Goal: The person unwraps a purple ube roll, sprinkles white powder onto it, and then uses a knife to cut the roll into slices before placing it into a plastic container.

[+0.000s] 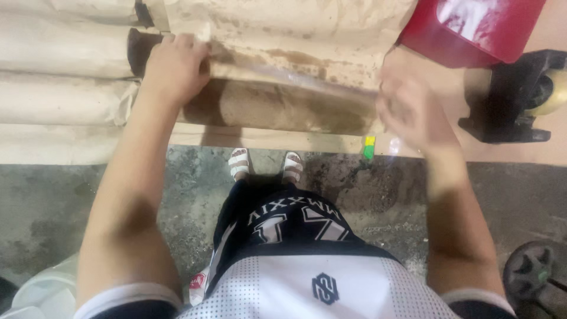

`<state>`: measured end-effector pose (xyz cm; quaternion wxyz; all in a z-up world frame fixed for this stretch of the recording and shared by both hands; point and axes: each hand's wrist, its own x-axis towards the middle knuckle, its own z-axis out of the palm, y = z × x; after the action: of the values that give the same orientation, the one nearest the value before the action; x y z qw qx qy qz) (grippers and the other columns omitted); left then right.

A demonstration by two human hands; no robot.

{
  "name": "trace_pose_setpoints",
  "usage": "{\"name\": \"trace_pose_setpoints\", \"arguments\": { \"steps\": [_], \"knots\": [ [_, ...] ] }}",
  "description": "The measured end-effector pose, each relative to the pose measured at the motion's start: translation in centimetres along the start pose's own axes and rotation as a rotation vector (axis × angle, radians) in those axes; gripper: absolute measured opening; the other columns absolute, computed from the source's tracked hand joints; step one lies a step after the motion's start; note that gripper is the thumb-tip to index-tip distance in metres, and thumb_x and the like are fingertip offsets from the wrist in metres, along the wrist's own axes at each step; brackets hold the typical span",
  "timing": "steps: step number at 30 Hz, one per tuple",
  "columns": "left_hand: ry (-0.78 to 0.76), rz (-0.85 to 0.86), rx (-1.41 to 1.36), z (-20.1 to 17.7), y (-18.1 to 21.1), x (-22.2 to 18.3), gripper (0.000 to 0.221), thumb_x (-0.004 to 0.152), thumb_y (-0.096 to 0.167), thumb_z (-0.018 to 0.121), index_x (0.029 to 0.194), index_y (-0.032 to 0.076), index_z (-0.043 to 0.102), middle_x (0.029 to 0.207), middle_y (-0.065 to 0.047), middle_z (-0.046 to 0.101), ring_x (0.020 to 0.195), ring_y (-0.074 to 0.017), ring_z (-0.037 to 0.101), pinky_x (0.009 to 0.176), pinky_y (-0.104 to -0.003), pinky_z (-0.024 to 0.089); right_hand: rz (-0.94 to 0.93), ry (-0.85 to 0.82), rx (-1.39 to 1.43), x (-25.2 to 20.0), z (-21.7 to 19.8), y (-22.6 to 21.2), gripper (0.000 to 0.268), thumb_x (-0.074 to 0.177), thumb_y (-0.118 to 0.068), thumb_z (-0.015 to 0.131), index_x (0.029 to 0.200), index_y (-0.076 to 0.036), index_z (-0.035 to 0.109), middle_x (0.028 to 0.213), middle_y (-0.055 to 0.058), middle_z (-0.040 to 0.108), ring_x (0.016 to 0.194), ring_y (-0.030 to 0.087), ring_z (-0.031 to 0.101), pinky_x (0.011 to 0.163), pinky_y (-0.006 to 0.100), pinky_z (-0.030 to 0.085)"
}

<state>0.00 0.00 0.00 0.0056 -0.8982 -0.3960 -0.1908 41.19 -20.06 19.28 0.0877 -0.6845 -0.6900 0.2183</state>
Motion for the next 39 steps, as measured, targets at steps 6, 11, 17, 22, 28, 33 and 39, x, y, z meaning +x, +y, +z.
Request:
{"name": "trace_pose_setpoints", "arguments": {
  "steps": [6, 11, 17, 22, 28, 33, 39],
  "knots": [
    [-0.060, -0.117, -0.025, -10.2, 9.9, -15.1, 0.014, 0.086, 0.015, 0.076, 0.098, 0.009, 0.073, 0.114, -0.012, 0.065, 0.094, -0.0261, 0.058, 0.079, -0.039, 0.052, -0.511, -0.070, 0.151, -10.7, 7.4, -0.5, 0.007, 0.103, -0.015, 0.060, 0.100, -0.012, 0.065, 0.131, 0.006, 0.072, 0.126, 0.029, 0.070, 0.105, 0.037, 0.055],
    [-0.277, -0.353, -0.258, -3.0, 13.7, -19.2, 0.017, 0.089, 0.022, 0.071, 0.104, 0.015, 0.075, 0.114, -0.010, 0.065, 0.108, -0.0342, 0.060, 0.089, -0.045, 0.055, 0.651, -0.610, 0.075, -8.2, 14.7, 0.7, 0.048, 0.109, -0.047, 0.037, 0.117, -0.009, 0.066, 0.123, 0.014, 0.071, 0.108, 0.025, 0.069, 0.092, 0.036, 0.056],
    [-0.738, -0.587, -0.328, -4.4, 12.2, -17.8, 0.035, 0.083, 0.032, 0.075, 0.115, 0.020, 0.072, 0.113, -0.014, 0.063, 0.103, -0.0362, 0.064, 0.089, -0.047, 0.054, -0.059, -0.593, -0.222, -6.0, 18.3, 5.4, 0.035, 0.107, -0.038, 0.047, 0.113, -0.014, 0.071, 0.108, 0.006, 0.075, 0.091, 0.019, 0.072, 0.087, 0.032, 0.061],
    [-0.438, -0.659, -0.285, -8.3, 11.9, -16.5, 0.038, 0.092, 0.036, 0.074, 0.121, 0.011, 0.069, 0.113, -0.018, 0.066, 0.104, -0.0386, 0.065, 0.090, -0.049, 0.053, -0.245, 0.053, -0.260, -5.4, 14.6, 3.2, 0.016, 0.100, -0.029, 0.072, 0.104, -0.013, 0.075, 0.108, 0.004, 0.072, 0.101, 0.021, 0.070, 0.090, 0.038, 0.058],
    [0.159, -0.607, -0.143, -4.1, 12.6, -15.2, 0.087, 0.077, 0.051, 0.088, 0.129, -0.007, 0.050, 0.126, -0.030, 0.052, 0.112, -0.0464, 0.057, 0.095, -0.052, 0.050, -0.602, 0.255, -0.411, -0.6, 15.0, -2.4, 0.048, 0.094, -0.033, 0.074, 0.137, -0.016, 0.063, 0.144, 0.013, 0.059, 0.137, 0.033, 0.052, 0.114, 0.051, 0.041],
    [0.261, -0.796, -0.163, -1.5, 13.3, -14.4, 0.106, 0.071, 0.051, 0.092, 0.141, -0.009, 0.040, 0.127, -0.031, 0.047, 0.114, -0.0487, 0.053, 0.096, -0.054, 0.046, -0.755, 0.129, -0.496, 6.8, 18.1, -6.8, 0.069, 0.097, -0.046, 0.066, 0.159, -0.034, 0.040, 0.164, 0.013, 0.037, 0.151, 0.032, 0.031, 0.124, 0.052, 0.024],
    [0.264, -0.861, -0.527, -1.1, 11.7, -15.1, 0.032, 0.095, 0.016, 0.072, 0.123, 0.004, 0.063, 0.113, -0.017, 0.065, 0.098, -0.0338, 0.067, 0.086, -0.046, 0.055, -0.636, -0.221, -0.446, 11.9, 14.7, -8.3, 0.067, 0.096, -0.045, 0.061, 0.158, -0.041, 0.036, 0.169, -0.002, 0.025, 0.154, 0.026, 0.024, 0.126, 0.047, 0.022]
  ]
}}
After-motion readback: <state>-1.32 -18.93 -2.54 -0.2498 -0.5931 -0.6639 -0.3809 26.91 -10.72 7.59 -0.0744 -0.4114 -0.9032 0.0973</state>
